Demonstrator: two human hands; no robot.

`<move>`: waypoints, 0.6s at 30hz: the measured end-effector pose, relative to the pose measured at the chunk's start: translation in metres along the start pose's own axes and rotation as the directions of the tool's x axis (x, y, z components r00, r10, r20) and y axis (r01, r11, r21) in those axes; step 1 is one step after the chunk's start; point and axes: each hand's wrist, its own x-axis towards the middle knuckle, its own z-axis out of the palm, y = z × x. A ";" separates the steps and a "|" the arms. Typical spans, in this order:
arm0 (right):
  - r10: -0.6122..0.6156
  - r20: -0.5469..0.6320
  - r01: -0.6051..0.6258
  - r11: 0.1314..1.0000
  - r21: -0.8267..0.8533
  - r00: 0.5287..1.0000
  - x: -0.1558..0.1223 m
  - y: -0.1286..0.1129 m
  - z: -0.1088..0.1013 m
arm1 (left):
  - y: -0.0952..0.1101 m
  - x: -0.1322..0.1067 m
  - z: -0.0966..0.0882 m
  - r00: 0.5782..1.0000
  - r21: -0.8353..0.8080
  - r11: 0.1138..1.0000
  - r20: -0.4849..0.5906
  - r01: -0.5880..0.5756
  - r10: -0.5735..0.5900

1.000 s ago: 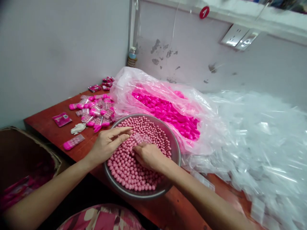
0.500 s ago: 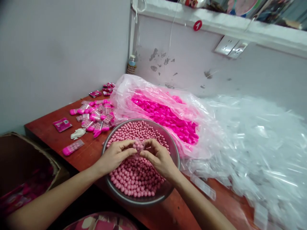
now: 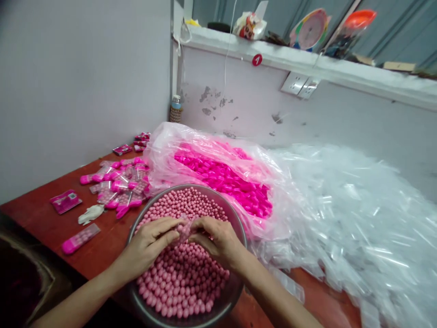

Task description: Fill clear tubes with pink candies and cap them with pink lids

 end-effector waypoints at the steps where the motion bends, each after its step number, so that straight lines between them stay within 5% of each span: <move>1: 0.039 -0.008 -0.039 0.999 0.008 0.999 -0.001 0.001 -0.002 | -0.001 0.000 0.000 0.999 -0.024 0.999 -0.027 0.024 -0.025; 4: 0.162 0.109 -0.166 0.985 0.033 0.981 0.004 0.011 -0.012 | -0.003 0.000 0.000 0.987 -0.218 0.967 -0.064 0.130 -0.147; 6: 0.232 0.140 -0.232 0.973 -0.015 0.963 0.019 0.026 -0.022 | -0.004 -0.001 0.000 0.973 -0.409 0.887 0.013 0.215 -0.230; 9: 0.359 -0.057 -0.359 0.885 -0.296 0.932 0.058 0.064 -0.039 | -0.006 -0.002 0.002 0.958 -0.590 0.757 0.120 0.280 -0.261; 11: 0.428 -0.104 -0.421 0.766 -0.485 0.898 0.090 0.095 -0.048 | -0.009 -0.002 0.004 0.960 -0.608 0.746 0.114 0.271 -0.256; 18: 0.573 -0.100 -0.500 0.600 -0.625 0.813 0.163 0.178 -0.045 | -0.007 -0.002 0.004 0.971 -0.475 0.850 0.051 0.230 -0.234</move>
